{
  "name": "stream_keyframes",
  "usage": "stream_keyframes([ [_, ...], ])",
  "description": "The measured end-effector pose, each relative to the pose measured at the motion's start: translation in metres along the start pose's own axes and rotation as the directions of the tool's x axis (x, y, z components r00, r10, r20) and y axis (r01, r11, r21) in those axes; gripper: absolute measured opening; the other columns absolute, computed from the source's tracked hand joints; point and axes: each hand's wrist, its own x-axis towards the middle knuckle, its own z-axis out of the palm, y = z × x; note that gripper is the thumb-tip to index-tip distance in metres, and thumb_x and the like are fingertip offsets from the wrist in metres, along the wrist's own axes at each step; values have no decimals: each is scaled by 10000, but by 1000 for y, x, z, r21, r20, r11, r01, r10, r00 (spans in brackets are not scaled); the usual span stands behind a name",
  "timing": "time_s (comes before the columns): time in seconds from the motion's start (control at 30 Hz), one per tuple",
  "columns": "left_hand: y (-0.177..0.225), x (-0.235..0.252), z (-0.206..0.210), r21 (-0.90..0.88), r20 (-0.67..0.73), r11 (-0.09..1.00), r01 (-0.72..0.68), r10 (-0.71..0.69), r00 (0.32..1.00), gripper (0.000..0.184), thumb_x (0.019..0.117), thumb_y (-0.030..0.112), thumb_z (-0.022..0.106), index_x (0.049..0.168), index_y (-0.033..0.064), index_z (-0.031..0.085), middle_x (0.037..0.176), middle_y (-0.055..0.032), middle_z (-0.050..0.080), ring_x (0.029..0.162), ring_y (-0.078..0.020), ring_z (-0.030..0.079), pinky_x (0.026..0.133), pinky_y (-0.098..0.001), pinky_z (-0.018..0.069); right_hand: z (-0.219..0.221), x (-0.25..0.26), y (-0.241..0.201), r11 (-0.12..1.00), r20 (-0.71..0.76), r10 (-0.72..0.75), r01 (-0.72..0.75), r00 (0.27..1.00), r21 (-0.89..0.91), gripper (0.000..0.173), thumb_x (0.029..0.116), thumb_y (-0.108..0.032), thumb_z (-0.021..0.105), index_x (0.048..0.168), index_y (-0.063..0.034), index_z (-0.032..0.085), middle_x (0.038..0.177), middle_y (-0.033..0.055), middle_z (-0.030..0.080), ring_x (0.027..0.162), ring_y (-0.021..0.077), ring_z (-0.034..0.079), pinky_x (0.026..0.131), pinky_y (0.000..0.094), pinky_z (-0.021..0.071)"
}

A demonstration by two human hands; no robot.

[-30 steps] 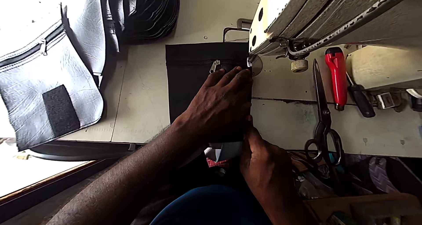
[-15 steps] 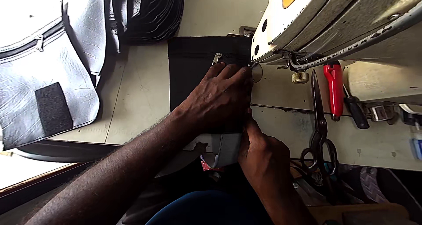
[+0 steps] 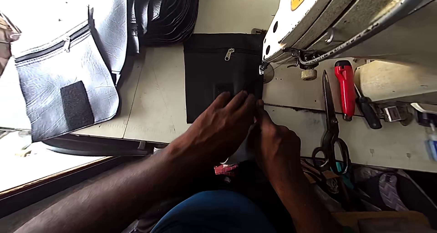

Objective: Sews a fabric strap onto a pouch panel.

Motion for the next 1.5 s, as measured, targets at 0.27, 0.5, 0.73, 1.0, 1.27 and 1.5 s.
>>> stream_keyframes([
  [0.27, 39, -66, 49, 192, -42, 981, -44, 53, 998, 572, 1036, 62, 490, 1590, 147, 377, 1685, -159, 274, 1534, -387, 291, 1165, -663, 282, 1, -4, -2, 1000, -10, 19, -19, 1000, 4, 463, 1059, -258, 448, 1507, -200, 546, 584, 60, 599, 475, 265, 588, 404, 438, 423],
  [0.5, 22, -58, 55, -145, -376, 986, -88, 27, 926, 408, 1008, 178, 458, 1374, 187, 638, 1489, -79, 584, 1387, -328, 528, 1144, -591, 381, 9, -31, -3, 987, -211, 85, -53, 974, 153, 437, 1093, -302, 461, 1480, -128, 566, 768, 94, 708, 574, 262, 655, 470, 445, 497],
  [0.73, 15, -57, 54, -184, -347, 978, -100, 30, 937, 407, 1021, 242, 413, 1339, 229, 667, 1495, -51, 576, 1396, -308, 512, 1145, -578, 368, 18, -78, -12, 855, -211, 228, -91, 950, 511, 428, 1078, -306, 547, 1462, -117, 560, 937, 75, 736, 706, 167, 702, 575, 368, 583],
  [1.0, 17, -49, 35, -81, -184, 994, -73, 57, 981, 641, 809, 255, 704, 1432, 196, 562, 1456, -71, 556, 1260, -309, 555, 1035, -544, 417, 27, -80, -8, 673, -164, 248, -48, 955, 738, 546, 1023, -385, 636, 1480, -102, 540, 871, 49, 674, 566, 98, 560, 498, 268, 514],
  [1.27, 10, -41, 11, -63, -9, 991, -117, 117, 993, 670, 811, 255, 720, 1460, 235, 552, 1474, -65, 517, 1165, -322, 557, 889, -516, 461, 25, -82, -8, 720, -110, 229, -92, 967, 688, 485, 1048, -323, 605, 1493, -142, 534, 913, 35, 720, 597, 93, 629, 520, 298, 563],
  [1.5, 35, -58, 47, -81, -217, 996, 26, -43, 975, 524, 996, 182, 516, 1516, 243, 509, 1558, -89, 483, 1424, -323, 452, 1153, -569, 348, 32, -82, -6, 682, -148, 229, -50, 962, 729, 651, 986, -511, 646, 1490, -113, 539, 854, 41, 690, 549, 102, 566, 472, 295, 508],
])
